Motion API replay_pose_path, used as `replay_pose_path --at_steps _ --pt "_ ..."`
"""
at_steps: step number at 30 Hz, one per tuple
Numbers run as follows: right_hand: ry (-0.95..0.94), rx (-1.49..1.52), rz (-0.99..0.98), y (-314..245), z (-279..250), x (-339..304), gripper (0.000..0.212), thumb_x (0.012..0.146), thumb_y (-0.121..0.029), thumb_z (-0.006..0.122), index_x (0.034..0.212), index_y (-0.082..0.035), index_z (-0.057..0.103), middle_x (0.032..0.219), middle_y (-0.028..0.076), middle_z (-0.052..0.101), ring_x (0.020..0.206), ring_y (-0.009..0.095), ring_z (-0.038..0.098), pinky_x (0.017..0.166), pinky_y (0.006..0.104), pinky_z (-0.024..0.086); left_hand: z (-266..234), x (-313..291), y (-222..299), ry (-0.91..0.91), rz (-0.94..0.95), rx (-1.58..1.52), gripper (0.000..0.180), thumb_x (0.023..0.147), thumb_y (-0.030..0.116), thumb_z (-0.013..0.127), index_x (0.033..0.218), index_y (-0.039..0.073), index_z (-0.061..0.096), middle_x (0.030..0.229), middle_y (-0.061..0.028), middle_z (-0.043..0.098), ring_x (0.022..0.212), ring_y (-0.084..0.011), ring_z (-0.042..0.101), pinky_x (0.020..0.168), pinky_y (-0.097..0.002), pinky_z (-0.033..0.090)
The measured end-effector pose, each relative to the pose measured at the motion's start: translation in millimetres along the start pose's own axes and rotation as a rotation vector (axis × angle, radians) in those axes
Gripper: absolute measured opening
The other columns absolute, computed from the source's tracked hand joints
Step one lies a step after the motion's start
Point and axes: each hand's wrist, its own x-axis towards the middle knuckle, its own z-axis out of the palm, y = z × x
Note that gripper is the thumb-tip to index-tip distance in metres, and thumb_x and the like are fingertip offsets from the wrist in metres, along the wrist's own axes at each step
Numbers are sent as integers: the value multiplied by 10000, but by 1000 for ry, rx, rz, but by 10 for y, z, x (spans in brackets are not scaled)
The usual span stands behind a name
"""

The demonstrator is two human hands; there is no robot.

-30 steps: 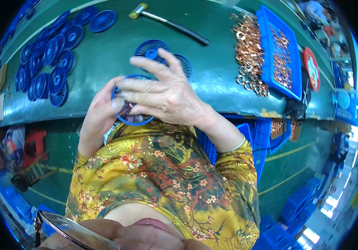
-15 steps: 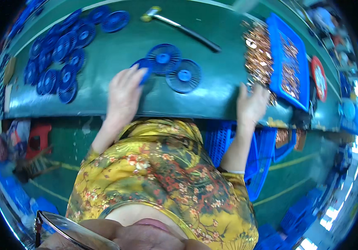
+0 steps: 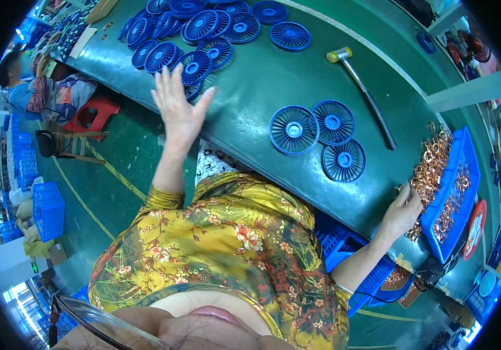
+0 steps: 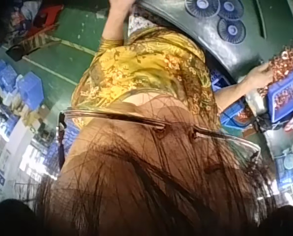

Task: Assembling small motor coils into plastic fan impellers on a production line.

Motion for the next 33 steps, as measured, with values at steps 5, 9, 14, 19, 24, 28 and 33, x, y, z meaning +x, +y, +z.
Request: replay_pose_path --at_steps 5,9,14,19,24,28,33 --pt "-84 17 -134 25 65 -115 175 838 -191 667 860 -18 646 855 163 628 819 340 597 729 436 477 114 153 -223 -116 71 235 516 826 373 648 1308 231 534 1430 -194 394 1353 -456 258 1058 -658 165" --pt "57 382 -285 -414 -126 -143 80 829 -34 654 904 -11 641 867 129 629 788 277 606 694 342 489 241 195 -305 34 66 43 335 914 319 566 1237 243 605 1364 -112 506 1351 -403 300 1057 -663 127" --pt "245 524 -485 -775 -273 -183 159 762 -5 725 897 -31 645 872 111 632 787 263 600 690 343 476 55 141 350 286 128 -517 334 897 84 605 1214 -11 555 1140 -174 609 1042 -323 574 911 -398 443" --pt "257 643 -720 -1240 -401 -258 219 673 -3 770 841 -63 643 851 58 632 758 231 585 687 341 466 -92 -142 1100 -239 -207 -1237 273 1007 244 458 1094 6 558 976 -39 584 876 -93 521 789 -247 434" --pt "227 737 -873 -1578 -381 -315 253 629 -49 788 845 -78 659 837 24 622 757 205 587 709 347 466 -193 -186 1371 -614 -307 -1447 344 1017 293 427 1111 -13 553 942 -38 602 877 -84 543 787 -244 463" --pt "183 717 -887 -1709 -331 -316 216 652 -65 769 817 -91 633 821 17 596 754 211 582 703 351 449 -173 -260 1432 -611 -262 -1523 350 1016 278 426 1186 -16 509 984 -55 600 908 -99 549 812 -260 467" --pt "79 652 -818 -1789 -326 -320 180 695 -76 731 824 -88 606 813 27 588 779 230 573 722 359 435 -201 -273 1447 -547 -99 -1355 316 1002 220 452 1233 5 442 982 -85 592 890 -123 557 783 -280 472"
